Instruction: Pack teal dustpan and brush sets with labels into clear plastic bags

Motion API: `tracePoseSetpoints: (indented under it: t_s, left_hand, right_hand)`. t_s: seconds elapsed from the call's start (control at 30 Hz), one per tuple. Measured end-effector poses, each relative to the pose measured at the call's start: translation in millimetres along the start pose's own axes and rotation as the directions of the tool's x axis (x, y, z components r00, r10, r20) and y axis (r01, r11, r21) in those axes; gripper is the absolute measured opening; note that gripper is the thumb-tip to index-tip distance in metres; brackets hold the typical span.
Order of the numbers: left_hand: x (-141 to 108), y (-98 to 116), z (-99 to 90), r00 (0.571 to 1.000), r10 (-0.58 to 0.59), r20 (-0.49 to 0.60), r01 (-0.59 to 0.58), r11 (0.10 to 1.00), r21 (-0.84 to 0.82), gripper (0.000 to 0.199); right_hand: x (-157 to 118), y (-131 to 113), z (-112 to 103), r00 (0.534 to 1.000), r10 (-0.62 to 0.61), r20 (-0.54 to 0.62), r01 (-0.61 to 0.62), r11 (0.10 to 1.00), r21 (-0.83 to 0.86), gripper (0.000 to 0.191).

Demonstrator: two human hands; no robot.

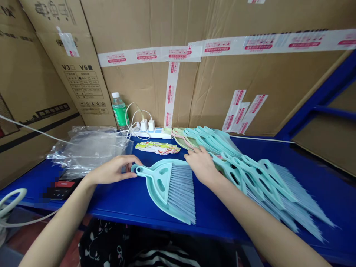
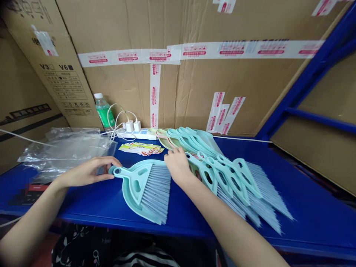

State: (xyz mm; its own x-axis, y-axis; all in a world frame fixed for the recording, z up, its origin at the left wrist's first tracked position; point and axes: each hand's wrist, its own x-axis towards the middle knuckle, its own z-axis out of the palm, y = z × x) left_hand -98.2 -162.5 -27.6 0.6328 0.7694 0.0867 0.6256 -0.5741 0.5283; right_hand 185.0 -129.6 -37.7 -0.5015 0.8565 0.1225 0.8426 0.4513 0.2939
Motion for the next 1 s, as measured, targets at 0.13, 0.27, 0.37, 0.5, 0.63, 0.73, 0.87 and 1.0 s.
tracePoseSetpoints:
  t_s: [0.13, 0.27, 0.37, 0.5, 0.63, 0.73, 0.87, 1.0]
  left_hand:
    - [0, 0, 2.3, 1.0, -0.013, -0.027, 0.013, 1.0, -0.004, 0.02]
    - [1, -1, 3.7, 0.999, -0.038, -0.033, 0.038, 0.999, -0.01, 0.019]
    - [2, -1, 3.8, 0.998, -0.057, -0.024, 0.057, 0.998, -0.026, 0.021]
    - [6, -1, 4.3, 0.994, -0.106, -0.006, 0.105, 0.992, -0.07, 0.024]
    - [12, -3, 9.9, 0.985, -0.161, -0.06, 0.152, 0.98, -0.126, 0.029]
    - [16, -5, 15.8, 0.976, -0.194, -0.102, 0.176, 0.971, -0.16, 0.031]
    - [17, -8, 21.1, 0.972, -0.218, -0.085, 0.188, 0.944, -0.27, 0.031]
    - [17, -8, 23.1, 0.971, -0.224, -0.081, 0.186, 0.925, -0.331, 0.027]
  right_hand:
    - [-2, -1, 1, 0.997, -0.054, -0.058, 0.053, 0.998, -0.017, 0.032]
    - [-17, -14, 0, 0.968, -0.185, -0.171, 0.207, 0.971, 0.122, 0.026]
    - [-29, -28, 3, 0.937, -0.319, -0.144, 0.348, 0.889, 0.297, 0.053]
    - [-32, -38, 11, 0.93, -0.353, -0.101, 0.361, 0.831, 0.424, 0.069]
    - [-30, -40, 17, 0.934, -0.342, -0.103, 0.35, 0.817, 0.458, 0.07]
    - [-29, -41, 18, 0.935, -0.346, -0.081, 0.342, 0.812, 0.474, 0.068]
    - [-30, -41, 17, 0.936, -0.347, -0.05, 0.325, 0.806, 0.495, 0.066]
    - [-30, -41, 15, 0.932, -0.363, 0.022, 0.301, 0.804, 0.512, 0.067]
